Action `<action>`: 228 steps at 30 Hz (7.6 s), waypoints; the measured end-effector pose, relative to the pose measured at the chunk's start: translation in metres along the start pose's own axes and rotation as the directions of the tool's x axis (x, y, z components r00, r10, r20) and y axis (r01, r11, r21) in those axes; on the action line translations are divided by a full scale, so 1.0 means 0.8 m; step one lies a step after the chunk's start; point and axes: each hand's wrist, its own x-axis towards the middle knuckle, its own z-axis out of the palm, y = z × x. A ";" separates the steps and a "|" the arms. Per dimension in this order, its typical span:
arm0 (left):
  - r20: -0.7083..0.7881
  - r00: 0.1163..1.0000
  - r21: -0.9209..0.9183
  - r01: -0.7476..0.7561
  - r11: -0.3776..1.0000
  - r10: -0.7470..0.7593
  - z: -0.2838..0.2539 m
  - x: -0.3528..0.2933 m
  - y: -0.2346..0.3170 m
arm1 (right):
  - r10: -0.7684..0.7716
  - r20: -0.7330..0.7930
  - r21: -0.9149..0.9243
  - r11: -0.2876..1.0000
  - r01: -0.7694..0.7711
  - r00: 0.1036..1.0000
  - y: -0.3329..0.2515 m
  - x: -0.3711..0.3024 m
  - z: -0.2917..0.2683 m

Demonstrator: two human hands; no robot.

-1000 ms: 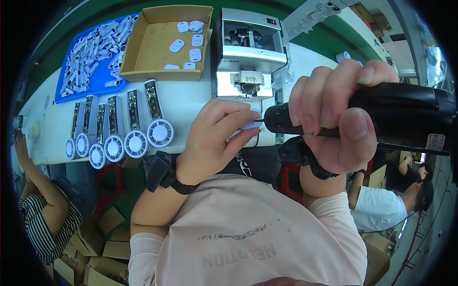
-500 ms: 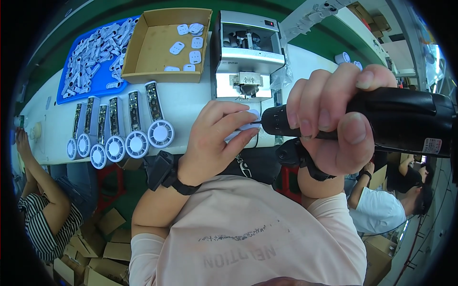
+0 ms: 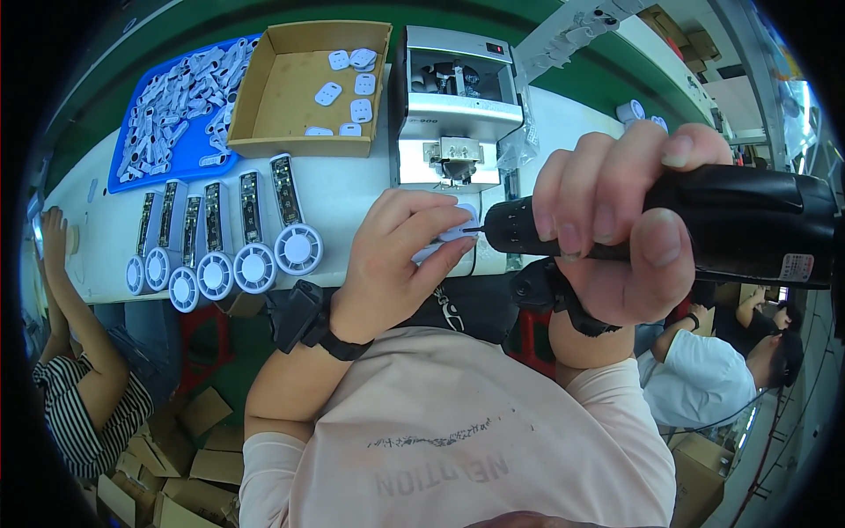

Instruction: Assembling and labeling blue circular electronic components at a factory workstation using a handheld tool.

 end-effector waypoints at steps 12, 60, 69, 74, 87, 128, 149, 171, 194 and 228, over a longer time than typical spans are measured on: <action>0.007 0.999 -0.019 0.047 0.999 -0.047 0.000 0.000 0.004 | 0.023 -0.082 0.015 1.000 -0.022 0.996 0.008 -0.006 -0.002; -0.024 0.999 -0.018 -0.022 1.000 0.021 -0.008 -0.020 0.006 | -0.004 -0.002 0.083 0.997 0.004 1.000 -0.005 -0.001 0.001; 0.048 0.998 0.030 -0.037 0.999 0.036 -0.024 -0.025 0.005 | 0.200 -0.365 -0.110 0.961 -0.255 0.909 0.073 0.020 -0.023; 0.021 0.999 0.030 -0.031 0.999 0.031 -0.022 -0.023 0.003 | 0.253 -0.409 -0.198 0.913 -0.356 0.877 0.102 0.019 -0.026; 0.006 1.000 0.008 -0.019 1.000 0.019 -0.023 -0.012 0.000 | -0.003 0.035 0.079 0.997 0.000 0.999 -0.006 0.022 -0.016; -0.218 0.937 0.720 0.342 0.604 -0.271 -0.341 0.039 0.022 | 0.279 -0.585 -0.046 0.926 -0.374 0.761 -0.033 -0.166 -0.112; -0.408 0.631 0.534 0.751 0.387 -0.660 -0.559 -0.074 -0.130 | 0.109 -0.842 -0.540 -0.179 -0.822 0.529 0.060 -0.212 -0.583; 0.391 0.786 0.824 -0.068 0.563 -0.478 -0.132 0.169 -0.169 | 0.231 -0.702 -0.547 0.430 -0.718 0.673 -0.093 -0.161 -0.173; -0.057 0.987 0.070 0.156 0.985 -0.152 -0.005 0.011 -0.002 | 0.707 -0.210 -0.066 0.679 -0.732 0.675 0.071 -0.105 -0.019; 0.055 0.996 -0.140 0.075 0.987 -0.068 -0.014 -0.028 -0.012 | 0.084 -0.265 -0.297 0.941 -0.164 0.960 0.102 -0.007 -0.028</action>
